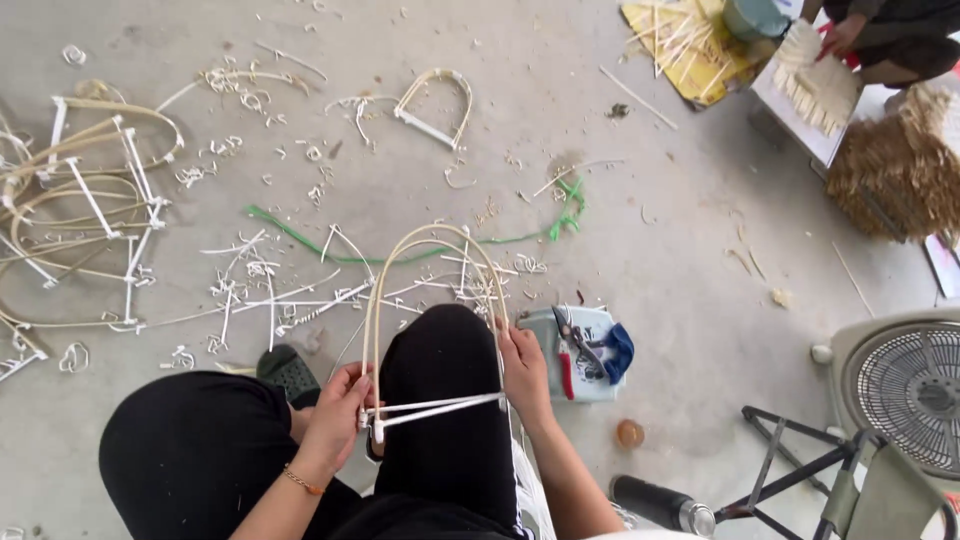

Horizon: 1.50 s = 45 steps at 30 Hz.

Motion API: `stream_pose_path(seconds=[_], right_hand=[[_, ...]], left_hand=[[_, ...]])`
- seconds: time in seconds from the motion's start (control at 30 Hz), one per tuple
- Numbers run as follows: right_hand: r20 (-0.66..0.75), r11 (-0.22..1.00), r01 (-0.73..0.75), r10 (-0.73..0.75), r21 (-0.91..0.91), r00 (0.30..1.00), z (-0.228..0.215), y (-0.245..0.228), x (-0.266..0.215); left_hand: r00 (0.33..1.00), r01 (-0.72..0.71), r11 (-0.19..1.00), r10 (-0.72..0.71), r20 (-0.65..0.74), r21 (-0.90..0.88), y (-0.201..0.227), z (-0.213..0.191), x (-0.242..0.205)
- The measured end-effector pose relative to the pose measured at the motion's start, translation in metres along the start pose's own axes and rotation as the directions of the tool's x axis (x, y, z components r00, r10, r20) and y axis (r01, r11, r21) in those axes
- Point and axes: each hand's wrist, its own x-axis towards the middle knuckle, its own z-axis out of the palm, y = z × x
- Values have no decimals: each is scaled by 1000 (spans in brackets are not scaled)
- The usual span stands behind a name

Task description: The person is assembling and wrapping bamboo or wood furniture components using white tape and cutting tools.

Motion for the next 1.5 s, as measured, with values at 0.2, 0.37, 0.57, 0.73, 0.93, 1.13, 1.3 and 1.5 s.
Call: stream_pose_path(seconds=[0.2,0.37,0.57,0.73,0.93,1.13,1.3,1.5], right_hand=[[43,936,55,-42,-346,998,4,-16,0],[75,877,97,-70,-470,995,4,-29,-5],[9,805,5,0,-594,1000,7,-31,-5],[-38,773,19,-56,-634,998,10,-28,-4],[-50,768,-19,-17,-640,999,12,-28,-8],[-64,812,2,-49,-584,997,12,-20,-15],[-56,817,30,-77,-576,995,8,-19,-17],[-64,817,-32,-6,-576,998,9,-33,-16]], left_hand=[[995,26,974,-2,104,-226,0,2,-11],[991,16,972,16,134,-234,21,16,-23],[987,24,976,11,162,-218,17,15,-19],[976,-3,980,47,211,-201,13,16,-16],[979,-15,984,51,198,-178,9,18,-11],[981,-35,981,70,179,-192,11,23,-12],[981,-29,981,65,185,-192,18,26,-13],[981,-1,977,42,190,-211,13,22,-9]])
